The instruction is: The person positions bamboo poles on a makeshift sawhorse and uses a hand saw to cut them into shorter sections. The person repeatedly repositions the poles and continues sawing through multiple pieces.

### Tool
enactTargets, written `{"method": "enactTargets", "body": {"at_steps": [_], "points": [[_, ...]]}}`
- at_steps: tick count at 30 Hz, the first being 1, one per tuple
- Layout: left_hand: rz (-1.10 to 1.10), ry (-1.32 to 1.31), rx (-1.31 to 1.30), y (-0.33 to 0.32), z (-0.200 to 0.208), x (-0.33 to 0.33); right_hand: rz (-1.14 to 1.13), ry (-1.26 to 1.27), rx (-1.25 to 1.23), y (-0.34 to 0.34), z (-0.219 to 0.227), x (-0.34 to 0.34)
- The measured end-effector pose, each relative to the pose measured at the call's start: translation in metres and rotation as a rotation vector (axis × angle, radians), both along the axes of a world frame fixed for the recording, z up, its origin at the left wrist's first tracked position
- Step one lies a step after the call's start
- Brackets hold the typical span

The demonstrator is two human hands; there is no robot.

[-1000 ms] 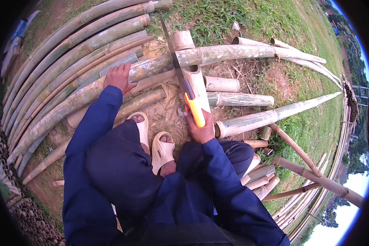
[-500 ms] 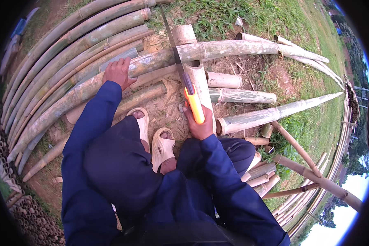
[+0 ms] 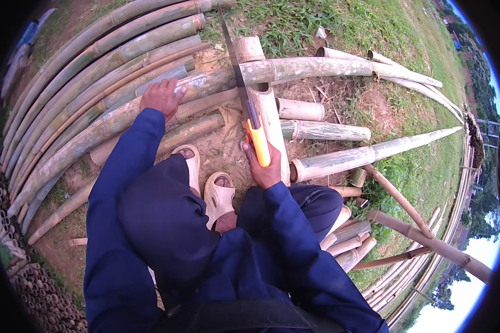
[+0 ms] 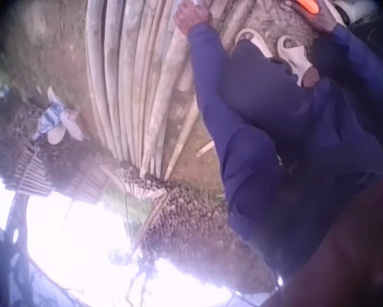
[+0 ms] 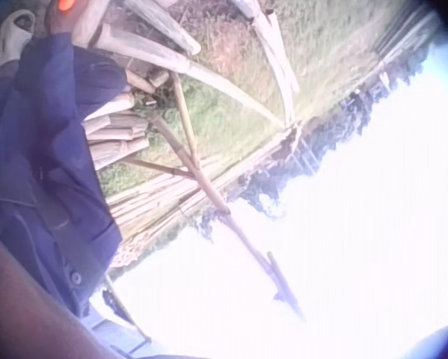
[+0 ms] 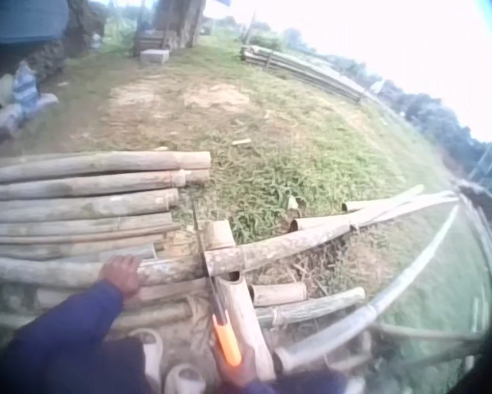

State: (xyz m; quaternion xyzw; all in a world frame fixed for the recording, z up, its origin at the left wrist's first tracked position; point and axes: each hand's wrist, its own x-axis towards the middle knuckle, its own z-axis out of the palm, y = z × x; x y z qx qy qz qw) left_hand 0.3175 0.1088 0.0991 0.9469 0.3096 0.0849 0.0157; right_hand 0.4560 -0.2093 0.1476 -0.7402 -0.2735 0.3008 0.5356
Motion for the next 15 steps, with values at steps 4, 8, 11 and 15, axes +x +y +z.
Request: {"method": "enactTargets", "body": {"at_steps": [4,8,11,15], "points": [[0.007,0.0,0.008,-0.001,0.001,-0.003,-0.038,0.015,-0.143,-0.101,0.057,-0.045],[0.007,-0.03,0.03,-0.006,0.0,-0.001,0.007,-0.115,-0.144,-0.144,0.085,-0.061],[-0.003,-0.01,-0.004,-0.006,0.003,0.007,-0.027,-0.082,-0.093,-0.08,0.044,-0.027],[-0.015,-0.002,0.036,0.001,-0.001,0.006,0.005,-0.107,0.053,0.014,0.015,0.008]]}}
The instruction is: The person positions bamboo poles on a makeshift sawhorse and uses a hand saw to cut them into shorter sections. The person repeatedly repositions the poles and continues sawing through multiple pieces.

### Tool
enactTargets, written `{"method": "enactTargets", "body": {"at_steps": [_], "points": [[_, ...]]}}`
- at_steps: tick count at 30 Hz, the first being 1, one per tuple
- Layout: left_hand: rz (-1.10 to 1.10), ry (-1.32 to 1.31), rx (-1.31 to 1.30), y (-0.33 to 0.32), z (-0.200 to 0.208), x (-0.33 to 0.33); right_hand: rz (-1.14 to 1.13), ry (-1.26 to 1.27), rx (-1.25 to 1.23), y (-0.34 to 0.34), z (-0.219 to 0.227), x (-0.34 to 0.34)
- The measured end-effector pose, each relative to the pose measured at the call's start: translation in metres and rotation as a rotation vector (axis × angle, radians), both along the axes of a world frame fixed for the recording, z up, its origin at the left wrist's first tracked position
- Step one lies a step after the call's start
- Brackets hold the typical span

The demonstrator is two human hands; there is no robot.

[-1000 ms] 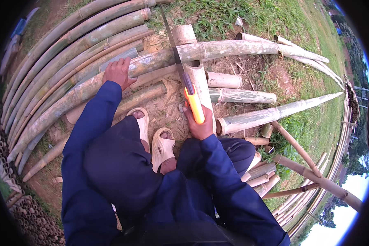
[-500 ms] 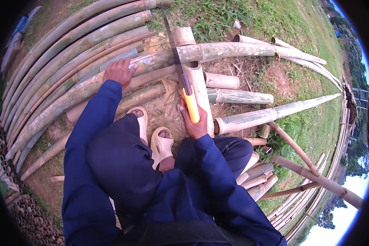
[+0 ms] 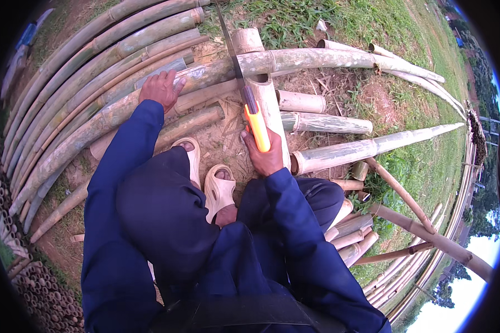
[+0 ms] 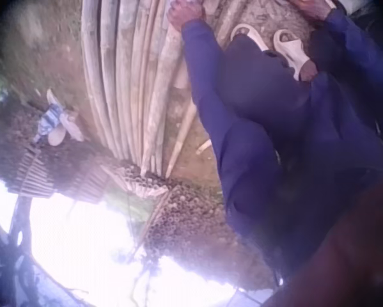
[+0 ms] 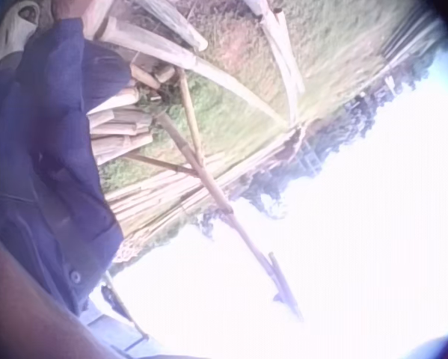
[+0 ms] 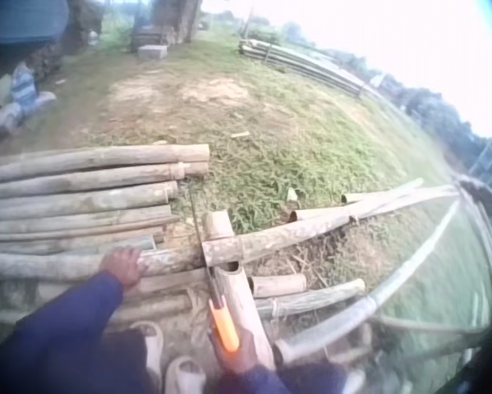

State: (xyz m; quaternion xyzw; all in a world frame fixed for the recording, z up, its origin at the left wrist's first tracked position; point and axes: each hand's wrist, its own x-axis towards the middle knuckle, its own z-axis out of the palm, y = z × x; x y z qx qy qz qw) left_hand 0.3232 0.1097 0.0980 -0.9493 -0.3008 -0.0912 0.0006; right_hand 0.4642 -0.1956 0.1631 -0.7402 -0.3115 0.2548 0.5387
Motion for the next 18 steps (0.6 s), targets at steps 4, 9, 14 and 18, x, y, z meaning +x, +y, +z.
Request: {"method": "enactTargets", "body": {"at_steps": [4,9,14,18], "points": [[0.03,0.02,-0.002,0.005,0.001,-0.006,-0.007,0.099,-0.082,-0.076,0.028,-0.026],[0.028,0.044,-0.005,-0.008,0.005,-0.003,-0.04,0.015,-0.103,-0.142,0.05,-0.057],[-0.024,-0.026,0.034,0.0,-0.003,0.003,-0.033,0.062,-0.018,-0.006,-0.002,0.002],[-0.011,-0.035,0.028,0.008,-0.01,-0.013,-0.024,0.074,-0.005,-0.04,0.011,-0.019]]}}
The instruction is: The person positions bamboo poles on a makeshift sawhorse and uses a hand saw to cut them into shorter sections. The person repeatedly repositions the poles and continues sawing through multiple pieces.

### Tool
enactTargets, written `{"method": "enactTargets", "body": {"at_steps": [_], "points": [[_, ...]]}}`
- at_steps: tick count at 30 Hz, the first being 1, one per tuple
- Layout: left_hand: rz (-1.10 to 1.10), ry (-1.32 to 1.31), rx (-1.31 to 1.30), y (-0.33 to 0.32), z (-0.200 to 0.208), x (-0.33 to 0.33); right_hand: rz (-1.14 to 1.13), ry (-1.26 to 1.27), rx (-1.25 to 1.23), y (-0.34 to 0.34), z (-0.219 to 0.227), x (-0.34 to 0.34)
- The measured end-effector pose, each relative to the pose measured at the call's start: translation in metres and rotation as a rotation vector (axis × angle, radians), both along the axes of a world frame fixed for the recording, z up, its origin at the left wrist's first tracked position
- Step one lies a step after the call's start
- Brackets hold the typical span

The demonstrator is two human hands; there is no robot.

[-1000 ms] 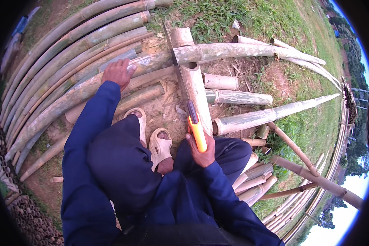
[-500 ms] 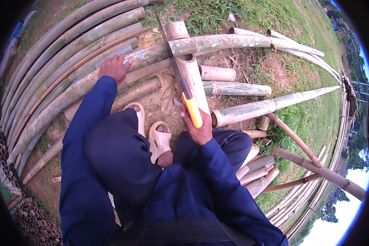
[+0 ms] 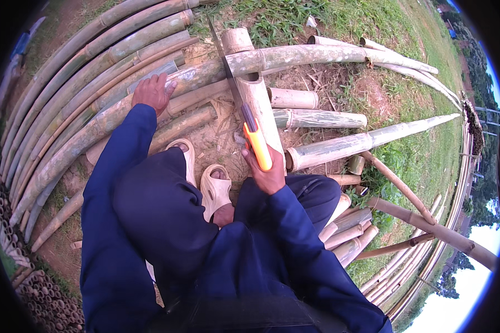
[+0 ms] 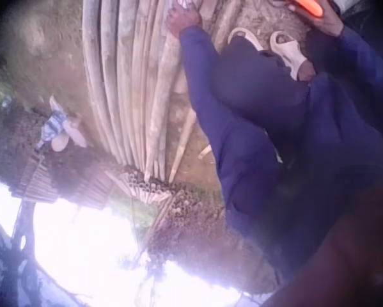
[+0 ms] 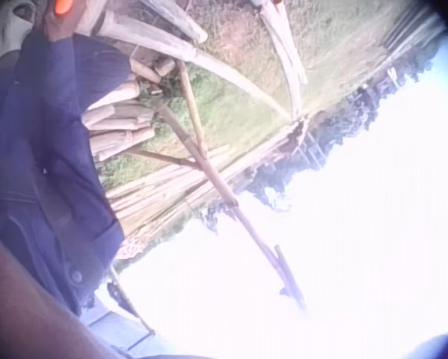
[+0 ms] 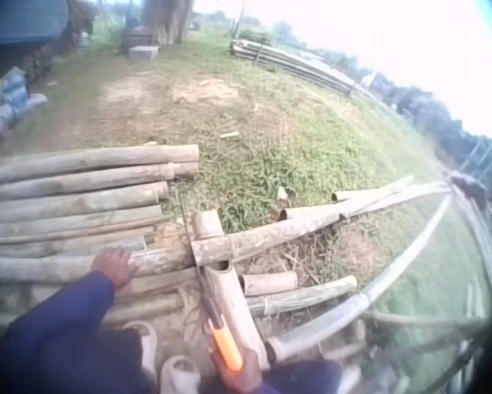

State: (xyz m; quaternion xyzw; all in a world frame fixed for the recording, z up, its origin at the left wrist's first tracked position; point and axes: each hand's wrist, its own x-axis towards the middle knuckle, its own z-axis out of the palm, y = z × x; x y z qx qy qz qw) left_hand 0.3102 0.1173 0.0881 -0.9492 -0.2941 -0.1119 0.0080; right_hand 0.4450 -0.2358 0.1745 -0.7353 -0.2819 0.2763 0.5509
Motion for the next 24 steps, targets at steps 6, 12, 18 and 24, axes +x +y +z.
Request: {"method": "enactTargets", "body": {"at_steps": [6,12,18,24], "points": [[0.019,0.039,-0.014,-0.012,0.008,0.011,-0.004,-0.012,-0.145,-0.098,0.048,-0.039],[-0.013,0.003,0.013,-0.002,0.004,0.011,0.009,-0.001,-0.064,0.035,-0.007,0.017],[0.023,0.043,-0.004,-0.013,0.005,0.003,-0.021,0.029,-0.178,-0.097,0.059,-0.041],[-0.005,0.012,-0.009,-0.009,0.003,0.013,-0.002,-0.064,-0.157,0.0,0.001,0.006]]}}
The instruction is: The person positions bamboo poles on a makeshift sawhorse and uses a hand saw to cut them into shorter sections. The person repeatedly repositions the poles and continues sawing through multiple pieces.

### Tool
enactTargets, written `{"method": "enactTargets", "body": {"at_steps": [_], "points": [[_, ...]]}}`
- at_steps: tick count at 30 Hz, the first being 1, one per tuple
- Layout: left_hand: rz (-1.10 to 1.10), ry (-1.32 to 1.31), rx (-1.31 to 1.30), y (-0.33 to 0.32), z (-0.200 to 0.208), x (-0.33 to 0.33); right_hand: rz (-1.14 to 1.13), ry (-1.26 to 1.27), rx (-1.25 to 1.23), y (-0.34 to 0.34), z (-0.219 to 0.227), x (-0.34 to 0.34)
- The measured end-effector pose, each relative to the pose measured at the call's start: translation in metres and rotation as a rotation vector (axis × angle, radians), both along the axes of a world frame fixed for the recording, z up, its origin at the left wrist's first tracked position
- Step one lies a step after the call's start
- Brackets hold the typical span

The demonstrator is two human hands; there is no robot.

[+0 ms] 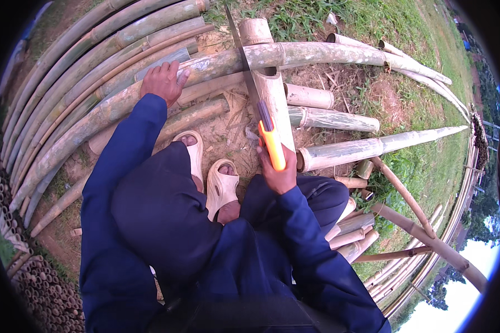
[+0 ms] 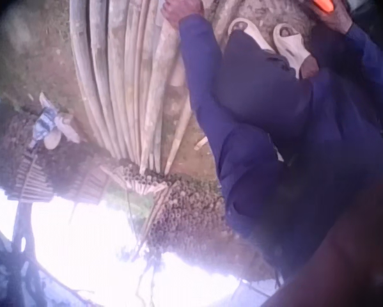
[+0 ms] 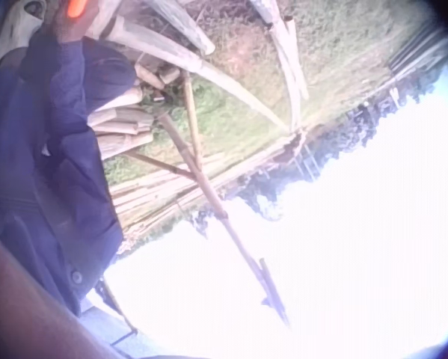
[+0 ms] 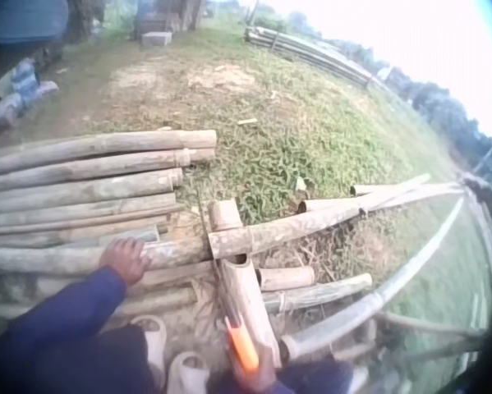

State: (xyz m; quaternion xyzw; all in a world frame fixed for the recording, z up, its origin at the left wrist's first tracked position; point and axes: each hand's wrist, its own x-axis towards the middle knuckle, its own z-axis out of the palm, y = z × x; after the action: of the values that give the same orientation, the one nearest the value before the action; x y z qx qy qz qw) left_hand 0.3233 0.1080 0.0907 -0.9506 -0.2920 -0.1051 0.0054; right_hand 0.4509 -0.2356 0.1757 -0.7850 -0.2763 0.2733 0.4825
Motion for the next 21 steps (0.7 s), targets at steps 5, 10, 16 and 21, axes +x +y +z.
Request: {"method": "enactTargets", "body": {"at_steps": [5,10,16,21], "points": [[0.01,-0.011,0.01,0.001,0.003,-0.007,-0.032,0.123,0.083,0.008,-0.007,-0.003],[0.063,0.101,-0.045,-0.004,0.013,-0.005,-0.021,0.064,-0.037,-0.108,0.068,-0.048],[0.011,0.037,-0.012,0.001,0.006,0.004,-0.001,0.02,0.112,0.04,-0.01,0.014],[0.033,0.036,0.007,0.013,0.011,-0.004,-0.003,0.149,-0.001,-0.025,0.017,-0.01]]}}
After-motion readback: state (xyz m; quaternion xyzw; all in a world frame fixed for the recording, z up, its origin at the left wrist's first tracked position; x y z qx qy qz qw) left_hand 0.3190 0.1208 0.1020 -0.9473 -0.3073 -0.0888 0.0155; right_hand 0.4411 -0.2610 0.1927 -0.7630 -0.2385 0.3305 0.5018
